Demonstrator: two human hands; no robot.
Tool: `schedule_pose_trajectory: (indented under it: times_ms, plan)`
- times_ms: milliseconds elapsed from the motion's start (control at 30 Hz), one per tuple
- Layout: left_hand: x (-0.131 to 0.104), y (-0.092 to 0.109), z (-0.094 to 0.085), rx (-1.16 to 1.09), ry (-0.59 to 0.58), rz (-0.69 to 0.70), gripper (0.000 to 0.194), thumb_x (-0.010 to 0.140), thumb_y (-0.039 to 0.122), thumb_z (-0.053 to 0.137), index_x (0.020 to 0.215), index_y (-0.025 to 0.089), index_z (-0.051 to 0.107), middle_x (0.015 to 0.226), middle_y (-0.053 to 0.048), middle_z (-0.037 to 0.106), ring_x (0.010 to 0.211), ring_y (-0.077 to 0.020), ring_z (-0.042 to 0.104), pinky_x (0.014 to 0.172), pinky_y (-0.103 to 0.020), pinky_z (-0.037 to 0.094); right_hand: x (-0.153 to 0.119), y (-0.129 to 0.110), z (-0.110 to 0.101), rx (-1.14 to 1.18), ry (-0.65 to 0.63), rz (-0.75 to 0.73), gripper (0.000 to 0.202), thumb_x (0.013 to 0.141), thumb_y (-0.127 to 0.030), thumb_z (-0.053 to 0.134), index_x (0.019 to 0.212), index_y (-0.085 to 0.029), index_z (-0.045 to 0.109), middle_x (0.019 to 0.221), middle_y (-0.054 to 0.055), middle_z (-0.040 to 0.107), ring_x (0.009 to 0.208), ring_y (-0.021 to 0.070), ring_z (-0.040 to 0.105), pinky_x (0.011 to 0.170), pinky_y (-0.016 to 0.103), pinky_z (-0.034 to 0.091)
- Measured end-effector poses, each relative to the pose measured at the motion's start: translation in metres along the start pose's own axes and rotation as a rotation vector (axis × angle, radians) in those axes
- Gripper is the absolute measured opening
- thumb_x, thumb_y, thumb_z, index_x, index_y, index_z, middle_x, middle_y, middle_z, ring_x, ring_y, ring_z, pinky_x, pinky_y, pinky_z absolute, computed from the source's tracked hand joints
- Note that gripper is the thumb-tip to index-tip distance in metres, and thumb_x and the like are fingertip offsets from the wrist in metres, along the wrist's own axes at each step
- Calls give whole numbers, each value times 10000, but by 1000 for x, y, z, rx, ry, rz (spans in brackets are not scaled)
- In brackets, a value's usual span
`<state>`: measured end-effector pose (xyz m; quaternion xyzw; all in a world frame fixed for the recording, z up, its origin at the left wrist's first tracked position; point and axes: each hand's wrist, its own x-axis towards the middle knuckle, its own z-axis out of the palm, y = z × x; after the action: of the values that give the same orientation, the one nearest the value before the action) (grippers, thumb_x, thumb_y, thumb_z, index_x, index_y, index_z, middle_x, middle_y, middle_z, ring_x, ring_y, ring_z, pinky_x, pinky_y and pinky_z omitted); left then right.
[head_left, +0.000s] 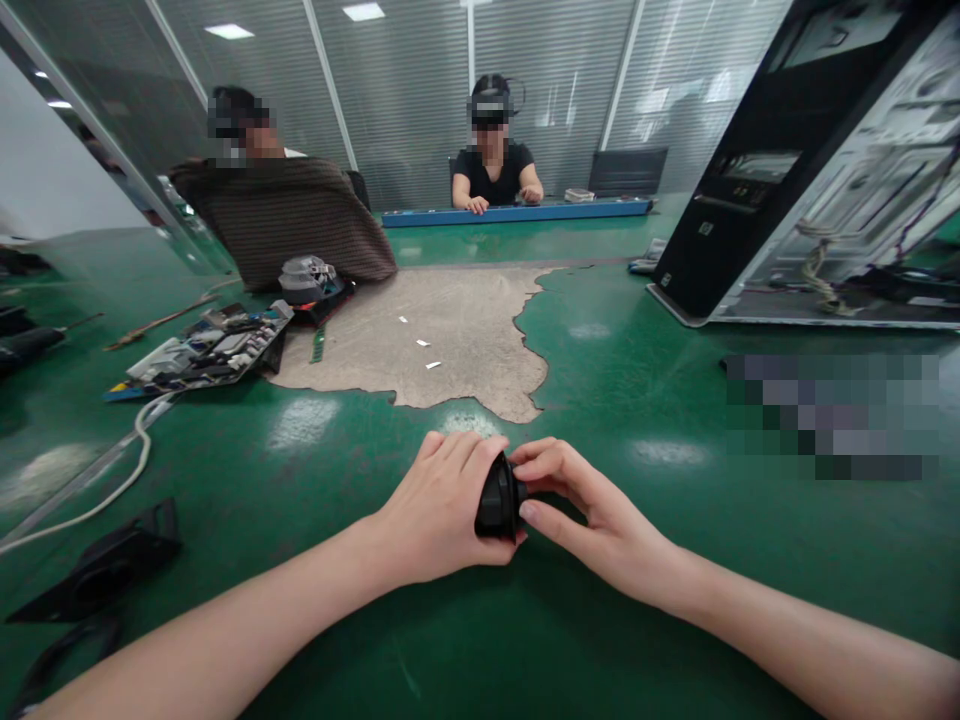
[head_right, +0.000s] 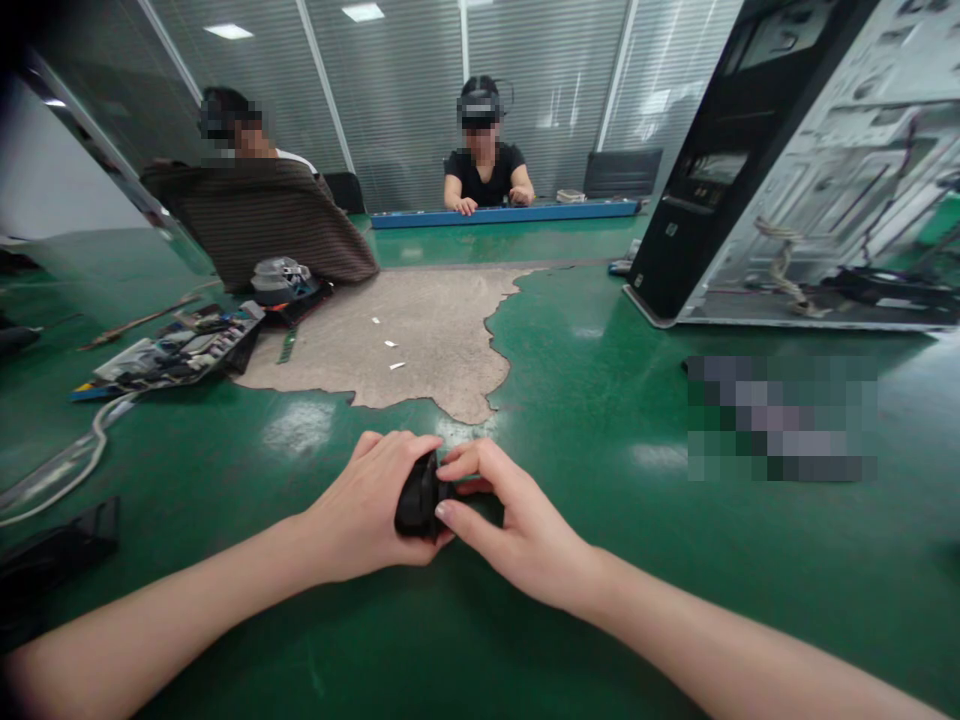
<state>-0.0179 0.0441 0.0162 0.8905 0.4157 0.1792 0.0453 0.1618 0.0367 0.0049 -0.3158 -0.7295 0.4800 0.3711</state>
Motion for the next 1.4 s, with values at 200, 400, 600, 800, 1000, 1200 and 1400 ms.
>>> schedule_pose_trajectory:
  times_ms: [200, 400, 600, 800, 1000, 1200, 1400]
  plan:
    - [0, -1, 1, 4, -12, -17, 566, 584, 340, 581, 1075, 158, 367, 922, -61, 528, 845, -231, 483, 706, -348, 295, 2, -2, 1, 27, -25, 41, 277, 802, -161, 481, 1057, -225, 394, 1036, 39, 471, 983, 135, 493, 871, 307, 445]
    - [1, -1, 0, -3, -12, -16, 537, 576, 321, 576, 1051, 162, 382, 898, -48, 525, 825, -218, 482, 699, -338, 292, -1, 1, 0, -2, -13, -4, 237, 768, -144, 518, 975, -220, 434, 1081, 47, 434, 1038, 161, 453, 888, 337, 438]
    - [0, 0, 0, -5, -6, -14, 534, 587, 322, 566, 1059, 159, 377, 897, -54, 528, 829, -225, 486, 702, -340, 294, 2, -2, 1, 16, -13, 36, 252, 803, -179, 483, 1039, -226, 407, 1047, 47, 470, 992, 147, 492, 869, 333, 458]
    - [1, -1, 0, 0, -7, -14, 560, 568, 312, 575, 1067, 154, 374, 902, -57, 529, 830, -229, 487, 703, -345, 296, 0, -3, 1, -47, -18, -1, 315, 761, -141, 519, 1045, -222, 408, 1067, 56, 461, 1018, 172, 474, 882, 351, 445]
    - [1, -1, 0, -2, -9, -14, 539, 575, 314, 575, 1053, 160, 381, 896, -50, 529, 826, -225, 488, 698, -343, 297, 0, -2, -1, -31, -22, -9, 213, 789, -170, 494, 989, -219, 441, 1092, 56, 448, 1042, 166, 462, 892, 342, 440]
    - [1, -1, 0, -12, -14, -16, 558, 577, 316, 578, 1069, 158, 368, 916, -55, 529, 841, -227, 486, 708, -346, 297, 2, -2, 1, -13, -15, 30, 300, 805, -174, 477, 1089, -219, 392, 1043, 53, 493, 970, 153, 515, 859, 339, 465]
    - [1, -1, 0, -12, -20, -14, 556, 565, 315, 578, 1059, 156, 378, 893, -50, 526, 822, -224, 484, 699, -342, 294, 0, -3, 1, -70, -9, -20, 308, 751, -132, 527, 1024, -225, 418, 1088, 56, 456, 1019, 173, 478, 873, 348, 452]
